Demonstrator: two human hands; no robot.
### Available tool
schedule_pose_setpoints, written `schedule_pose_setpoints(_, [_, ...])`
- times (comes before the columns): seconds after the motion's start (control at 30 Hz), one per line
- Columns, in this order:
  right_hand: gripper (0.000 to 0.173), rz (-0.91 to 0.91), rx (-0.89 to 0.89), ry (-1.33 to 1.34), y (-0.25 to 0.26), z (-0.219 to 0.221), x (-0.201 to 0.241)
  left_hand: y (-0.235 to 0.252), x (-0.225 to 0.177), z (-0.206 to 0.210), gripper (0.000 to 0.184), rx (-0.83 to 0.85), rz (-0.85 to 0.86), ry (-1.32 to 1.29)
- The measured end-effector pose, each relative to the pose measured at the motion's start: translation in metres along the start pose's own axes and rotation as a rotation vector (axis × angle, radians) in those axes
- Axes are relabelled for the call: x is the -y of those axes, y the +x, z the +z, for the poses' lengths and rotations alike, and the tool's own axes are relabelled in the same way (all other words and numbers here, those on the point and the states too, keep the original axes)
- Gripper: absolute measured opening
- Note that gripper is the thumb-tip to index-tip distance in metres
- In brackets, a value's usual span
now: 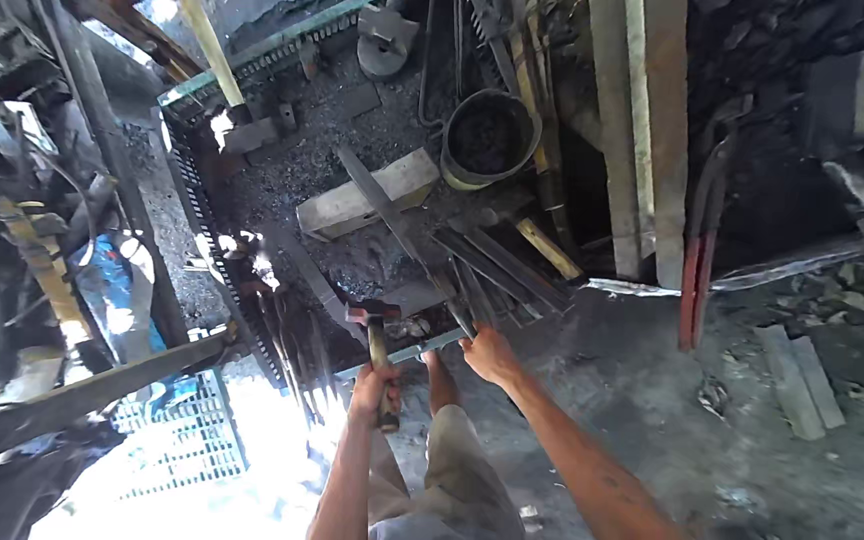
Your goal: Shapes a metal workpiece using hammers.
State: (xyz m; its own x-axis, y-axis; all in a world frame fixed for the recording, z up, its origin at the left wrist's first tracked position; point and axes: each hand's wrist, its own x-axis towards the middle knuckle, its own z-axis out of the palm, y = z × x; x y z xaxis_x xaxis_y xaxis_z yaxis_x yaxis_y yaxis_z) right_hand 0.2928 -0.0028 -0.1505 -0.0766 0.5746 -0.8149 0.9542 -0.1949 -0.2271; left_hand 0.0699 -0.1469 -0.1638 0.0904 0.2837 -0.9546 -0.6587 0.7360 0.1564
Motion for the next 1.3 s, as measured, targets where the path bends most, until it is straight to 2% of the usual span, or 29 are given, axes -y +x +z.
schedule_pose_setpoints(0.2, [0.03, 0.035, 0.024, 0.16, -0.059, 0.073, 0.01, -0.103, -0.007, -0.064, 0.045, -0.107, 0.147, 0.238])
schedule_pose_setpoints(0.37, [0.03, 0.063, 0.025, 0.223, -0.085, 0.116, 0.001, -0.14, -0.053, -0.072, 0.051, -0.123, 0.429, 0.472])
schedule_pose_setpoints(0.53, [0.027, 0.046, 0.056, 0.285, -0.084, 0.125, -0.004, -0.172, -0.113, -0.037, 0.049, -0.173, 0.79, 0.672])
schedule_pose_setpoints(0.7, [0.029, 0.014, 0.069, 0.318, -0.079, 0.126, -0.014, -0.196, -0.16, 0.009, 0.035, 0.031, 1.282, 0.646])
schedule_pose_setpoints(0.83, [0.031, 0.005, 0.075, 0.292, -0.078, 0.12, -0.016, -0.227, -0.188, 0.05, 0.019, 0.158, 1.313, 0.593])
schedule_pose_setpoints(0.93, [0.031, 0.009, 0.083, 0.287, -0.082, 0.118, -0.02, -0.251, -0.192, 0.072, 0.022, 0.199, 1.359, 0.584])
schedule_pose_setpoints(1.03, [0.034, -0.002, 0.082, 0.281, -0.081, 0.119, -0.027, -0.276, -0.207, 0.097, 0.029, 0.23, 1.543, 0.559])
schedule_pose_setpoints(1.17, [0.033, -0.002, 0.087, 0.273, -0.083, 0.121, -0.031, -0.313, -0.251, 0.132, 0.021, 0.139, 1.84, 0.531])
schedule_pose_setpoints(1.23, [0.033, 0.016, 0.089, 0.274, -0.081, 0.125, -0.03, -0.312, -0.278, 0.152, 0.015, 0.135, 1.988, 0.445])
schedule_pose_setpoints(1.3, [0.035, 0.031, 0.104, 0.269, -0.081, 0.126, -0.029, -0.282, -0.28, 0.15, 0.009, 0.104, 2.003, 0.453])
